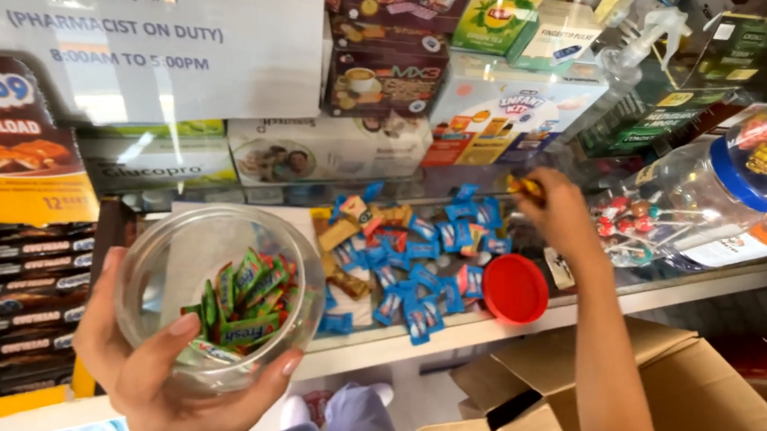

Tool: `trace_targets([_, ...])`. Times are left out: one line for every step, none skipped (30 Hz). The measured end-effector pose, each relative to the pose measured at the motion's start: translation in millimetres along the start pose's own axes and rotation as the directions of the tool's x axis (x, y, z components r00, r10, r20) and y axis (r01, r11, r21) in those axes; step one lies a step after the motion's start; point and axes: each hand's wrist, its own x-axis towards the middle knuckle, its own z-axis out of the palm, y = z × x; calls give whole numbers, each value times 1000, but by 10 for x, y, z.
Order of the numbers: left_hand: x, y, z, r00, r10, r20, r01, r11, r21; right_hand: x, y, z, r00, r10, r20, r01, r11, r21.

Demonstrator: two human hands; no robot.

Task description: Filling plastic jars with assorted candies and organizing them on shelves in a grocery store.

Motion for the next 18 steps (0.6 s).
trace_targets([-10,-4,-11,1000,-1,7,1,1000,-17,-42,179,-62,999,11,-39,-13,998,-56])
trace_targets([-21,0,-20,1000,-2,9,2,1000,-20,-111,400,-7,999,14,-38,-16,998,-57])
trace_targets([-25,-4,-20,1000,-7,11,8,999,-33,-140,619,39,1000,15,-3,-15,992,-122])
trace_targets([-27,-9,-23,1000,-12,14,13,999,-47,-167,834,85,999,18,31,-12,983,-186])
trace_targets([-17,-15,-11,1000,-14,9,14,999,-45,-187,778,65,999,13,33,-7,982,-188])
trace_targets([-8,-21,0,1000,-6,6,7,1000,-26,-208,722,46,998,8,58,1,988,-155])
trace_targets([-8,-23,0,1000,-2,6,2,1000,-6,-243,663,43,996,3,86,7,993,-121])
trace_targets([-3,-26,22,1000,-5,4,5,1000,-1,-239,587,-18,996,-1,91,12,993,-121])
trace_targets([2,-30,37,1000,7,-2,-7,1000,20,-244,508,-66,995,4,100,3,998,-66])
trace_targets([6,-34,50,1000,19,-7,-19,999,41,-251,428,-115,994,8,109,-7,1000,-12])
trace_targets([-4,-36,49,1000,19,-6,-18,999,47,-254,336,-153,994,5,113,-5,1000,-8])
trace_targets([-12,-38,47,1000,25,-11,-25,999,45,-257,242,-194,995,-25,97,34,995,-90])
trace_targets([-15,-43,49,999,33,-17,-32,999,43,-255,150,-238,995,-58,82,71,983,-172])
trace_targets([-16,-41,48,999,34,-16,-33,998,48,-230,-66,-268,995,-61,83,74,983,-167])
trace_targets([-14,-39,53,999,35,-27,-34,999,34,-209,-280,-311,992,-124,-4,120,971,-207])
trace_targets([-14,-36,61,999,36,-38,-36,999,20,-190,-491,-357,978,-189,-89,162,955,-249])
trace_targets([-21,-37,57,999,36,-35,-35,999,20,-145,-735,-271,979,-187,-88,160,956,-248])
trace_targets([-29,-37,54,999,35,-41,-34,999,13,-102,-977,-185,964,-191,-186,178,980,-86])
